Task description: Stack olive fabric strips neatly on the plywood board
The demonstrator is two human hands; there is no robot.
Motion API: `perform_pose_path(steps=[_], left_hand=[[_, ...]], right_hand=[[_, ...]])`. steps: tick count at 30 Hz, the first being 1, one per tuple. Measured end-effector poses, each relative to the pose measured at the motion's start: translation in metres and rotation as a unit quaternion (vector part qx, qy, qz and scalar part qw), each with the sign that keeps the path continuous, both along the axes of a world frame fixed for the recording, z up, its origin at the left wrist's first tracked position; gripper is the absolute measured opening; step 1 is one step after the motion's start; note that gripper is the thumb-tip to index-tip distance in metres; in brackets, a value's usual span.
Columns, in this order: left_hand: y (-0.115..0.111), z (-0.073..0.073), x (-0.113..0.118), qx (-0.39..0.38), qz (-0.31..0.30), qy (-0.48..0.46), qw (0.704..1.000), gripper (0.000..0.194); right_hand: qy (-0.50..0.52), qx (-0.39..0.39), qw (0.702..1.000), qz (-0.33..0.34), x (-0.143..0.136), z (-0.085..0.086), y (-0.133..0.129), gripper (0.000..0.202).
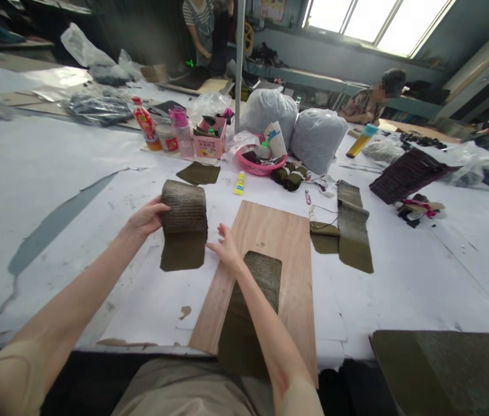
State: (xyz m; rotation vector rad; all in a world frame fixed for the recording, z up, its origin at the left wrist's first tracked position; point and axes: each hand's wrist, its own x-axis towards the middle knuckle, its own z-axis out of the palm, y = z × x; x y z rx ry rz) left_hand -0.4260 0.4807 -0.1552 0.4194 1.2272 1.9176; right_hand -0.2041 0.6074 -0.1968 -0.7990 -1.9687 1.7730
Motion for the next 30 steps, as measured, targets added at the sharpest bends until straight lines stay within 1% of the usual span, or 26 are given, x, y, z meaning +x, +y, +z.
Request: perform_pose_path(steps=[2,3,5,7,9,12,15,17,18,20,22,25,27,28,30], left_hand=[[-0.003,0.004,0.0,-0.002,0.002,0.005,1.0,0.044],[-0.005,0.006,0.001,-0.002,0.002,0.004,1.0,0.044],[-0.008,0.011,0.001,-0.003,0.003,-0.003,1.0,0.045],[-0.009,0.017,0.001,-0.004,0.002,-0.009,1.0,0.046],[-0.007,0.024,0.004,-0.004,-0.002,-0.005,1.0,0.047],[0.008,0.035,0.014,0.0,-0.021,-0.007,1.0,0.046],[0.037,0.042,0.031,0.012,-0.048,-0.028,0.998,0.042],[0.064,0.042,0.046,0.024,-0.081,-0.044,0.995,0.042],[0.078,0.041,0.054,0.029,-0.102,-0.052,0.993,0.043],[0.109,0.034,0.071,0.03,-0.141,-0.07,0.987,0.044],[0.139,0.024,0.088,0.014,-0.162,-0.093,0.982,0.042],[0.178,0.005,0.111,-0.047,-0.171,-0.123,0.976,0.031],[0.195,-0.007,0.122,-0.083,-0.176,-0.134,0.972,0.02],[0.199,-0.012,0.127,-0.095,-0.18,-0.138,0.969,0.015],[0.201,-0.02,0.132,-0.111,-0.191,-0.142,0.965,0.007]], right_hand=[[0.023,-0.006,1.0,0.021,-0.03,-0.006,0.0,0.078],[0.031,-0.006,0.999,0.032,-0.039,-0.008,-0.002,0.073],[0.035,-0.022,0.998,0.052,-0.048,-0.009,-0.009,0.051],[0.04,-0.055,0.996,0.056,-0.046,-0.005,-0.018,0.03],[0.062,-0.099,0.992,0.052,-0.035,0.004,-0.025,0.023],[0.095,-0.168,0.98,0.037,-0.01,0.025,-0.032,0.025],[0.107,-0.215,0.971,0.009,0.022,0.049,-0.028,0.028],[0.11,-0.229,0.967,-0.021,0.044,0.059,-0.019,0.03],[0.111,-0.232,0.966,-0.04,0.054,0.061,-0.013,0.03],[0.11,-0.233,0.963,-0.082,0.073,0.06,0.001,0.029],[0.11,-0.248,0.955,-0.122,0.09,0.052,0.016,0.028],[0.115,-0.298,0.93,-0.181,0.107,0.038,0.035,0.027],[0.117,-0.32,0.916,-0.211,0.115,0.031,0.043,0.025],[0.116,-0.326,0.912,-0.221,0.118,0.03,0.045,0.023],[0.109,-0.338,0.906,-0.231,0.122,0.029,0.048,0.022]])
